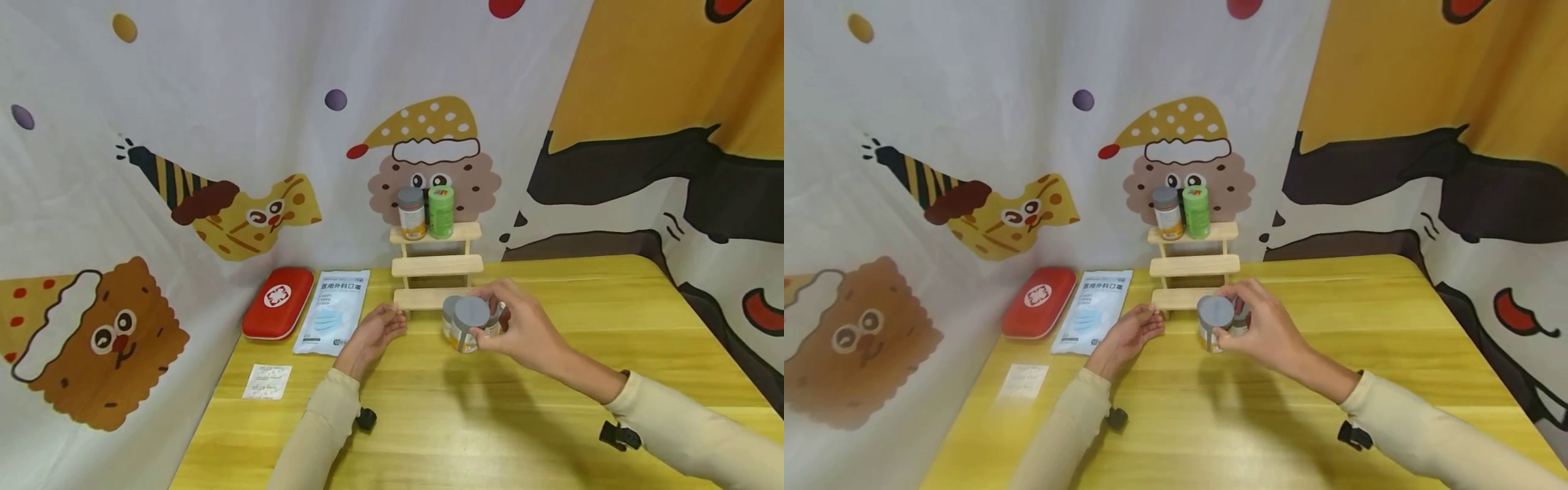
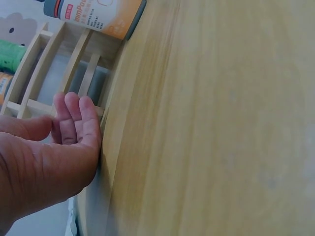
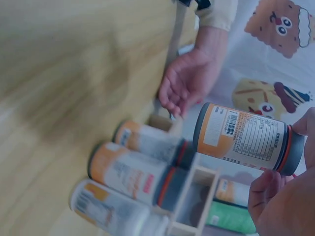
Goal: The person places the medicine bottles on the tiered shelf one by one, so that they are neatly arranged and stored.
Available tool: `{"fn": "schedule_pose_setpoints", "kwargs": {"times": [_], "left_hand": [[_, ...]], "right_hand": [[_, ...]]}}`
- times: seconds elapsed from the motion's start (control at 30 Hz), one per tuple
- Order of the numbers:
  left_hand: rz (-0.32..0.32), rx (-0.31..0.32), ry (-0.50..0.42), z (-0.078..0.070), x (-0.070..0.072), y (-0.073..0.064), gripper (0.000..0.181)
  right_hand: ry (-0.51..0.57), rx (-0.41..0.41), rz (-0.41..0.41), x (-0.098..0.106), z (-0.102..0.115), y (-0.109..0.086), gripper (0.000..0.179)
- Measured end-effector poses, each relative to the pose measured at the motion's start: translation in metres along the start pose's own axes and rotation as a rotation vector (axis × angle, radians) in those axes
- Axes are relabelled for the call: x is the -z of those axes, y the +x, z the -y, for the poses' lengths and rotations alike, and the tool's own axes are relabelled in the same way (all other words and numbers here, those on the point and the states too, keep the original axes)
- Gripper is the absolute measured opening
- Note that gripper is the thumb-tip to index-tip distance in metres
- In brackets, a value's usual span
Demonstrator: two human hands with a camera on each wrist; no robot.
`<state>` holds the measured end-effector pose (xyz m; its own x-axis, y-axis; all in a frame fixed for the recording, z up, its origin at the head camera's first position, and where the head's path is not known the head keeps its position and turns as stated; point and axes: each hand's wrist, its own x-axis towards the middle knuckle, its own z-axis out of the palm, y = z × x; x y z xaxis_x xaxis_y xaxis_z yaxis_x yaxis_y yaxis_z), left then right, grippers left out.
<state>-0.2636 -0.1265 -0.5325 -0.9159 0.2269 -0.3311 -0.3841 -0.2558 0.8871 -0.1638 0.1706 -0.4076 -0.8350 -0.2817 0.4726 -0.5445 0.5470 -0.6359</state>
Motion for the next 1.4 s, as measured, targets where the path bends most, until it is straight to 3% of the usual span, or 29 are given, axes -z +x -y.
{"fn": "schedule_pose_setpoints", "kwargs": {"times": [0.27,0.5,0.73,1.0,1.2,1.4], "left_hand": [[0.007,-0.013,-0.010,0.002,0.001,-0.001,0.012],[0.015,0.001,-0.002,0.000,-0.001,-0.002,0.009],[0.001,0.004,0.000,-0.002,0.000,-0.002,0.009],[0.002,0.003,-0.001,-0.002,0.001,-0.002,0.009],[0.008,0.001,0.001,-0.003,0.000,-0.001,0.010],[0.003,0.008,-0.002,-0.002,0.000,-0.001,0.010]], "right_hand": [[-0.029,0.022,-0.017,0.025,0.002,0.024,0.044],[-0.044,0.033,-0.071,0.039,-0.009,0.045,0.042],[-0.075,-0.014,-0.058,0.046,-0.019,0.075,0.046],[0.012,-0.104,-0.022,0.049,-0.031,0.109,0.050],[0.003,-0.096,-0.050,0.055,-0.040,0.126,0.048],[-0.020,-0.139,-0.081,0.056,-0.045,0.139,0.049]]}}
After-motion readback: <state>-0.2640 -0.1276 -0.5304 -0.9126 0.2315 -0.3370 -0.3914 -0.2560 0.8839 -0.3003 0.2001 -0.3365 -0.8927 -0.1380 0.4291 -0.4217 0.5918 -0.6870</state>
